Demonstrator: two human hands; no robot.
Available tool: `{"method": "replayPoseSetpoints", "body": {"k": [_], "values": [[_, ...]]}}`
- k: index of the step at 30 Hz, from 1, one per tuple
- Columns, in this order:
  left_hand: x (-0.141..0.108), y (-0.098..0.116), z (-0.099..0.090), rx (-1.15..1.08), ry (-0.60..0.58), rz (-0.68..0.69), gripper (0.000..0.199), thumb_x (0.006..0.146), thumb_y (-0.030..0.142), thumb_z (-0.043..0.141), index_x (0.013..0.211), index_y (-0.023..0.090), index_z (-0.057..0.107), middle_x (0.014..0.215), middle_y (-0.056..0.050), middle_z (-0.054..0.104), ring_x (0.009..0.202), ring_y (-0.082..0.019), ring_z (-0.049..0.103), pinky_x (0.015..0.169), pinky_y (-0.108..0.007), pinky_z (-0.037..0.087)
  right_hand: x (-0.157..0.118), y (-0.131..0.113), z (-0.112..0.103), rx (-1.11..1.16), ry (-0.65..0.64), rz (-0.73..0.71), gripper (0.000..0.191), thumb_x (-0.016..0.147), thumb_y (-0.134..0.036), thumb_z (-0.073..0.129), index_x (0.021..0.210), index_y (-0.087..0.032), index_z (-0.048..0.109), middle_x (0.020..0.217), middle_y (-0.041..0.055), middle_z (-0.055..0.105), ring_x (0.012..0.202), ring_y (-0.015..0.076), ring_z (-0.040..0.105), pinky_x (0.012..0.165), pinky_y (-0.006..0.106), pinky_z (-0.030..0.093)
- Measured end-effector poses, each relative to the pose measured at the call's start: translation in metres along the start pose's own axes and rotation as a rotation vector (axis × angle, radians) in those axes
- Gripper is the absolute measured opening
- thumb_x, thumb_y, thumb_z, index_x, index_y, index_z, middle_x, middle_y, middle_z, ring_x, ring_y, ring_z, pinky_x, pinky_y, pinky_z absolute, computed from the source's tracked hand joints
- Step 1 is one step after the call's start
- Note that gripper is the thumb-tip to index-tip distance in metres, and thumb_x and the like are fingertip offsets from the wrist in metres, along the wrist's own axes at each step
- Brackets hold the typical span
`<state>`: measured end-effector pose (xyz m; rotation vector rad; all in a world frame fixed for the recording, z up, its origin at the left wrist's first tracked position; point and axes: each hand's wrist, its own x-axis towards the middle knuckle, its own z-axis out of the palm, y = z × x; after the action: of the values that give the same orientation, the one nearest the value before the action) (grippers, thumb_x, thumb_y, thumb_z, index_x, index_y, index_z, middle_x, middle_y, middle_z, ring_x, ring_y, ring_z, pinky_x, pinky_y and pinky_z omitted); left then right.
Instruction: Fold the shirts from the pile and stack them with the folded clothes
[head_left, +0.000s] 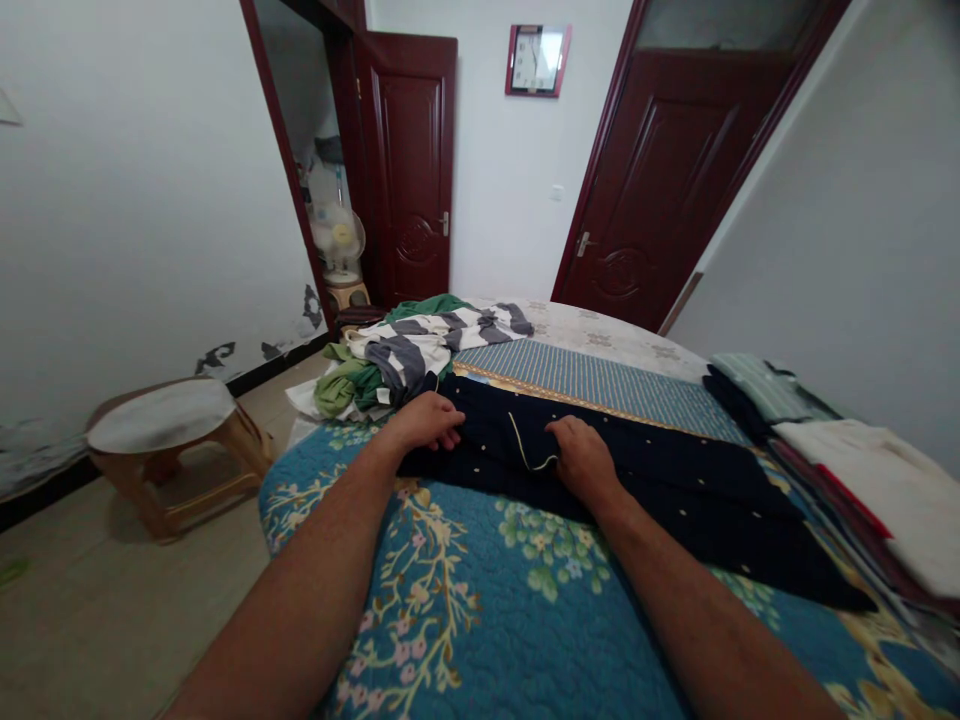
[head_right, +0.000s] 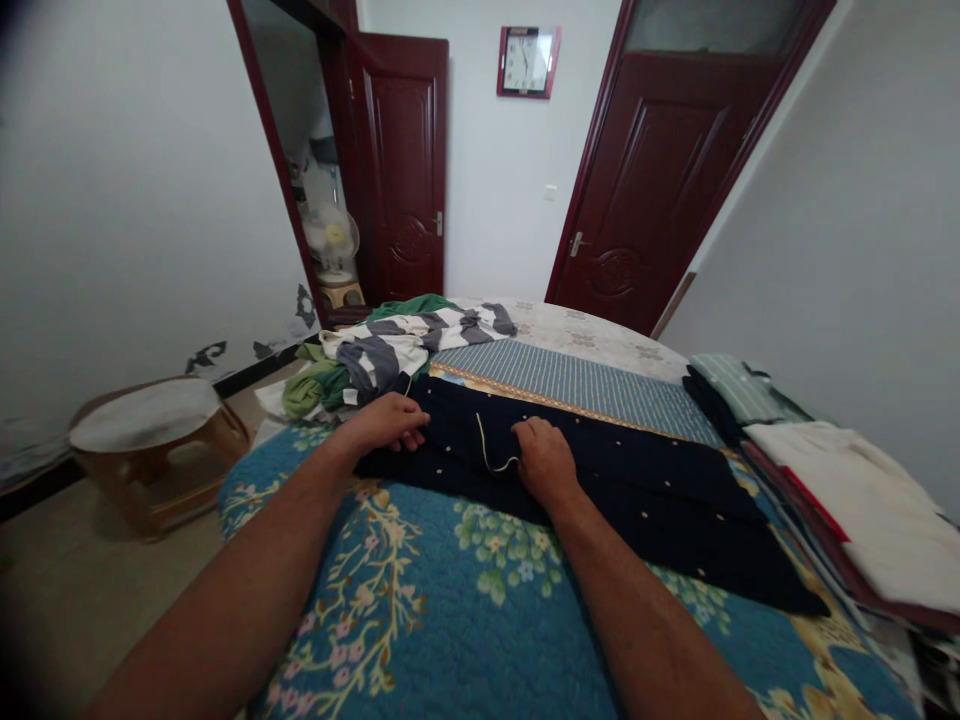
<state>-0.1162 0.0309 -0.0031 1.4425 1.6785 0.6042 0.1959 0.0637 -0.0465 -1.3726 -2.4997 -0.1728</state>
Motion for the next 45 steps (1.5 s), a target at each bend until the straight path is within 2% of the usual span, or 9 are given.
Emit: {"method": "replayPoseSetpoints", "body": {"k": [3,7,10,14,17,28,33,38,45], "values": [[-0.005,0.000,-0.005,0.023,-0.022,0.033,0.033,0.093,0.046,0.062,0.076,0.018,0.065,0.071,-0.005,0.076,0.055,-0.015,0.067,0.050,-0.024,0.046,-0.005,0.004,-0.006,0.024,0.040,-0.019,0.035,0.087,-0.009,0.057,0.119,-0.018,0.069,0.120,0.0128,0.068,0.112,0.0262,0.059,0.094,0.035,0.040],[-0.005,-0.004,-0.008,0.144,-0.062,0.016,0.041,0.091,0.053,0.064,0.070,0.018,0.067,0.057,-0.001,0.065,0.043,-0.013,0.053,0.045,-0.026,0.040,-0.009,0.006,-0.007,-0.001,-0.108,-0.086,0.031,0.081,-0.010,0.061,0.109,-0.019,0.070,0.109,0.0099,0.069,0.104,0.0259,0.059,0.087,0.035,0.039],[0.001,-0.004,-0.007,0.213,0.116,0.057,0.040,0.095,0.051,0.059,0.078,0.018,0.072,0.058,0.000,0.065,0.043,-0.013,0.052,0.046,-0.026,0.039,-0.009,0.005,-0.005,0.001,-0.116,-0.092,0.035,0.078,-0.008,0.060,0.110,-0.019,0.069,0.110,0.0093,0.068,0.105,0.0253,0.058,0.088,0.035,0.039],[0.016,0.001,0.001,0.408,0.422,0.212,0.028,0.098,0.033,0.055,0.101,0.020,0.079,0.097,-0.007,0.082,0.086,-0.020,0.076,0.080,-0.028,0.056,-0.008,0.003,-0.003,0.014,-0.121,-0.102,0.036,0.078,-0.008,0.059,0.111,-0.019,0.070,0.110,0.0095,0.068,0.107,0.0252,0.058,0.090,0.035,0.040],[0.030,0.006,0.016,0.653,0.447,0.283,0.034,0.098,0.029,0.056,0.125,0.026,0.078,0.131,-0.007,0.077,0.121,-0.024,0.070,0.105,-0.032,0.052,-0.009,0.003,-0.003,0.028,-0.133,-0.111,0.037,0.078,-0.007,0.059,0.112,-0.019,0.070,0.111,0.0095,0.069,0.108,0.0247,0.059,0.093,0.034,0.041],[0.039,0.007,0.042,0.839,0.469,0.211,0.037,0.100,0.034,0.051,0.118,0.015,0.077,0.123,-0.022,0.076,0.124,-0.039,0.065,0.106,-0.053,0.047,-0.019,0.016,-0.011,0.288,-0.090,-0.212,0.035,0.088,-0.019,0.057,0.120,-0.020,0.072,0.109,0.0089,0.072,0.105,0.0232,0.066,0.095,0.033,0.050],[0.045,0.005,0.053,0.703,0.372,0.484,0.047,0.105,0.040,0.049,0.143,0.018,0.066,0.149,-0.016,0.065,0.139,-0.030,0.058,0.117,-0.042,0.042,-0.007,0.023,0.002,0.325,0.118,-0.006,0.041,0.102,-0.023,0.043,0.130,-0.018,0.071,0.125,0.0134,0.071,0.121,0.0245,0.062,0.109,0.038,0.047],[0.056,-0.005,0.065,0.793,0.292,0.390,0.068,0.103,0.057,0.052,0.160,0.020,0.050,0.170,-0.017,0.042,0.157,-0.039,0.037,0.126,-0.052,0.032,-0.002,0.034,0.013,0.075,-0.090,0.319,0.055,0.108,-0.048,0.044,0.153,-0.020,0.059,0.162,0.0146,0.052,0.150,0.0321,0.044,0.122,0.052,0.034],[0.060,-0.011,0.059,0.881,0.264,0.304,0.095,0.093,0.072,0.057,0.167,0.014,0.039,0.175,-0.025,0.029,0.159,-0.044,0.033,0.126,-0.058,0.028,-0.012,0.084,0.008,0.054,-0.239,0.595,0.071,0.107,-0.062,0.032,0.167,-0.025,0.041,0.176,0.0124,0.029,0.162,0.0392,0.023,0.125,0.071,0.020]]}}
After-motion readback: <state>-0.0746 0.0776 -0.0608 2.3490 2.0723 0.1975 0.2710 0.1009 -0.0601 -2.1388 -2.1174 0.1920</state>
